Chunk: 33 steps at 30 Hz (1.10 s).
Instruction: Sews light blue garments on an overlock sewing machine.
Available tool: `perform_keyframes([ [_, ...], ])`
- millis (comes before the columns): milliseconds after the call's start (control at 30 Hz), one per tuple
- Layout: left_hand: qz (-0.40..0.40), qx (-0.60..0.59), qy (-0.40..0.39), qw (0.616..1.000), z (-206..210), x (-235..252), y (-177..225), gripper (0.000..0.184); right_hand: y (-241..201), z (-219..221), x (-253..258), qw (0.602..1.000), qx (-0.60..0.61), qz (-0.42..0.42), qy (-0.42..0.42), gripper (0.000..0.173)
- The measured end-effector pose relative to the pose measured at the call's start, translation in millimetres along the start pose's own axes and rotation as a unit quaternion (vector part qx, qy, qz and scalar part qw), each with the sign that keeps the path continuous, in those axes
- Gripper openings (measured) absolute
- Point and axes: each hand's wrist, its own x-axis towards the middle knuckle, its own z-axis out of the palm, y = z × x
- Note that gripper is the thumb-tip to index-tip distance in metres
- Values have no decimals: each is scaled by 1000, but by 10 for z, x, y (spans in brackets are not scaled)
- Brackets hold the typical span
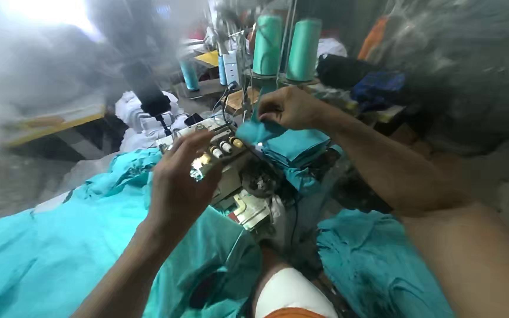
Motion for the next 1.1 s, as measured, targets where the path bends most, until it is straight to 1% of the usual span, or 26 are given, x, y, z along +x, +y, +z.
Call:
perform_keyframes([
  [33,-26,-56,-21,998,0,119,58,53,-302,10,45,999,15,-45,6,13],
  [67,-54,-115,-27,992,-18,214,107,53,-542,35,79,995,46,-79,30,9],
  [100,-87,-173,-22,981,-67,283,151,41,-725,70,105,989,84,-99,66,7],
  [133,-122,-221,-26,967,-156,314,188,26,-855,104,121,982,120,-110,100,7],
  [167,-155,-257,-33,953,-262,298,200,15,-942,158,128,973,159,-112,128,8],
  [200,-178,-277,-38,944,-355,230,192,13,-1003,240,117,962,203,-112,146,9],
  [267,-213,-291,-66,931,-465,-19,154,22,-1091,510,17,937,296,-104,157,15],
  [300,-243,-299,-80,919,-467,-161,142,24,-1137,689,-63,925,331,-91,162,18],
  [400,-358,-330,-97,868,-354,-565,132,24,-1246,1231,-335,911,373,-43,171,21],
  [533,-448,-381,-49,807,-118,-957,54,25,-1335,1744,-523,900,401,-6,171,19],
  [600,-477,-382,-36,791,-36,-1076,9,24,-1352,1897,-556,904,392,9,170,19],
  [667,-507,-384,-24,772,34,-1143,-12,23,-1358,1996,-570,912,375,16,168,20],
  [767,-551,-409,-1,727,115,-1188,-19,24,-1339,2086,-584,926,331,10,182,21],
  [867,-588,-425,9,688,143,-1180,-40,25,-1254,2109,-670,931,287,-20,226,22],
  [900,-596,-423,13,682,137,-1181,-59,25,-1226,2103,-736,928,284,-29,239,21],
  [967,-605,-393,25,692,104,-1183,-125,25,-1170,2105,-934,923,285,-27,257,21],
  [1000,-601,-373,37,706,75,-1196,-183,23,-1139,2116,-1082,930,278,-8,240,21],
  [1033,-589,-356,54,724,38,-1209,-239,19,-1114,2124,-1251,946,263,26,190,21],
  [1067,-558,-333,67,757,-5,-1230,-291,15,-1096,2111,-1407,962,248,71,91,22],
  [1100,-509,-298,63,805,-52,-1254,-325,11,-1069,2059,-1491,957,257,120,-68,23],
])
